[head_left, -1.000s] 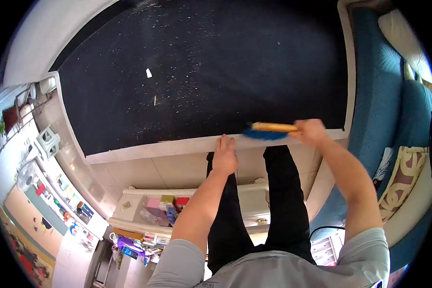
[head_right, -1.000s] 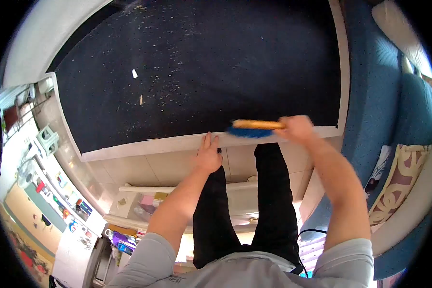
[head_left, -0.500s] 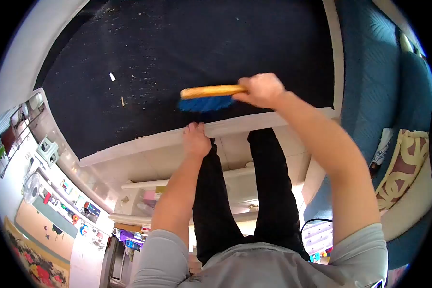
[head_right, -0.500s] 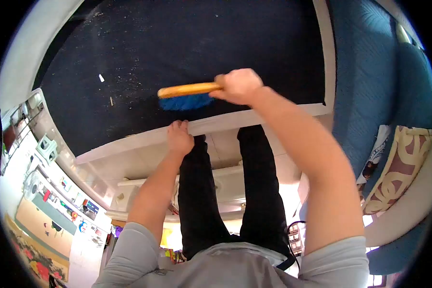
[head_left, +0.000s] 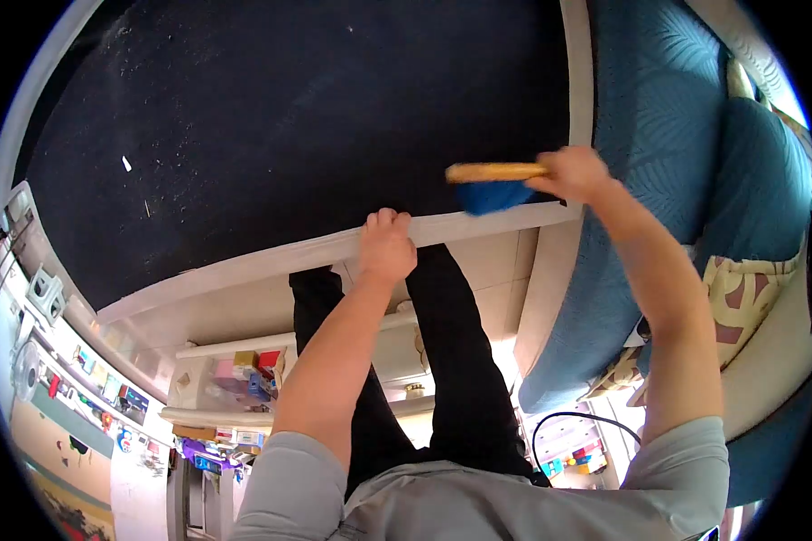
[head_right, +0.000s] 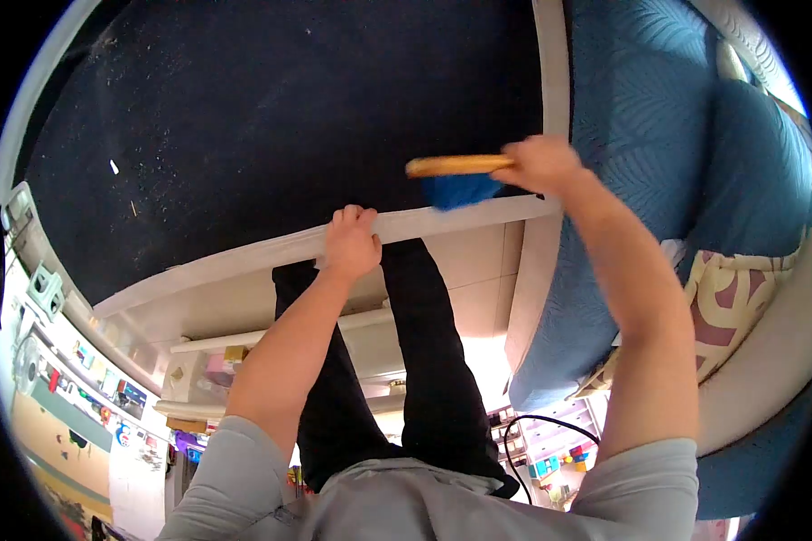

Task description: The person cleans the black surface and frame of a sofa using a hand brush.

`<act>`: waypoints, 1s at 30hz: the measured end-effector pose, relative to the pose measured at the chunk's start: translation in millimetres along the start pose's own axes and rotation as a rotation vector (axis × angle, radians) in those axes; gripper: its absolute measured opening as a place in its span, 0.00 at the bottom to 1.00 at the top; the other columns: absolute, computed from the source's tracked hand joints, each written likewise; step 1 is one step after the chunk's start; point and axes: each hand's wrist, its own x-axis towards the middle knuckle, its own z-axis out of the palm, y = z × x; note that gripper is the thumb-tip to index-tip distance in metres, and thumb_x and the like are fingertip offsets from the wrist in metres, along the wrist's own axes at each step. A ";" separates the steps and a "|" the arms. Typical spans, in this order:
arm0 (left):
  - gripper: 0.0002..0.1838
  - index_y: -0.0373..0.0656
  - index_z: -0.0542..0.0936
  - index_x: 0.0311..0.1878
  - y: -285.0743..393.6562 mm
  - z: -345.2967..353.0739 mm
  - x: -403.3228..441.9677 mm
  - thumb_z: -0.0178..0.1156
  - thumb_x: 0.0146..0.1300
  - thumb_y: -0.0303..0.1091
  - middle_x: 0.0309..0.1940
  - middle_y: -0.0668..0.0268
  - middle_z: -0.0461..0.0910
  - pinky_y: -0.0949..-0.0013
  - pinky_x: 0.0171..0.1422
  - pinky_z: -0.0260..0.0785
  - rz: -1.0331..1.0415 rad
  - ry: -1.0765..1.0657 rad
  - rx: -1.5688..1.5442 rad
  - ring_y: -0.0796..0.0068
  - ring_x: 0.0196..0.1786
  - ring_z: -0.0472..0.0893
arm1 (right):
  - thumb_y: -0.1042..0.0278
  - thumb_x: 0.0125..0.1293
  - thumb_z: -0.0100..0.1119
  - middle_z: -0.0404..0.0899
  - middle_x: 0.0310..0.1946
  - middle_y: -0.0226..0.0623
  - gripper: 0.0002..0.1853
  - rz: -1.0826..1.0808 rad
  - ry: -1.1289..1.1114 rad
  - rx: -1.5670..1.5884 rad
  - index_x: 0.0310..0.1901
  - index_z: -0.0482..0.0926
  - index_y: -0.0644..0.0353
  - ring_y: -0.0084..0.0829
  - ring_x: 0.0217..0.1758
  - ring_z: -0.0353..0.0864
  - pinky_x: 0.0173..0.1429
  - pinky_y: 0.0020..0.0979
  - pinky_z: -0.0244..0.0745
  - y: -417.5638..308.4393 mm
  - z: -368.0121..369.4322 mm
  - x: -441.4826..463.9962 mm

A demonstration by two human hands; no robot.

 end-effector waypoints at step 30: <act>0.43 0.37 0.56 0.75 18.3 25.4 -33.2 0.61 0.55 0.30 0.74 0.59 0.57 0.56 0.82 0.45 0.012 -0.126 0.166 0.59 0.79 0.52 | 0.40 0.63 0.61 0.86 0.32 0.38 0.22 -0.018 -0.006 -0.154 0.42 0.85 0.52 0.41 0.37 0.86 0.43 0.41 0.81 29.9 -0.2 -14.4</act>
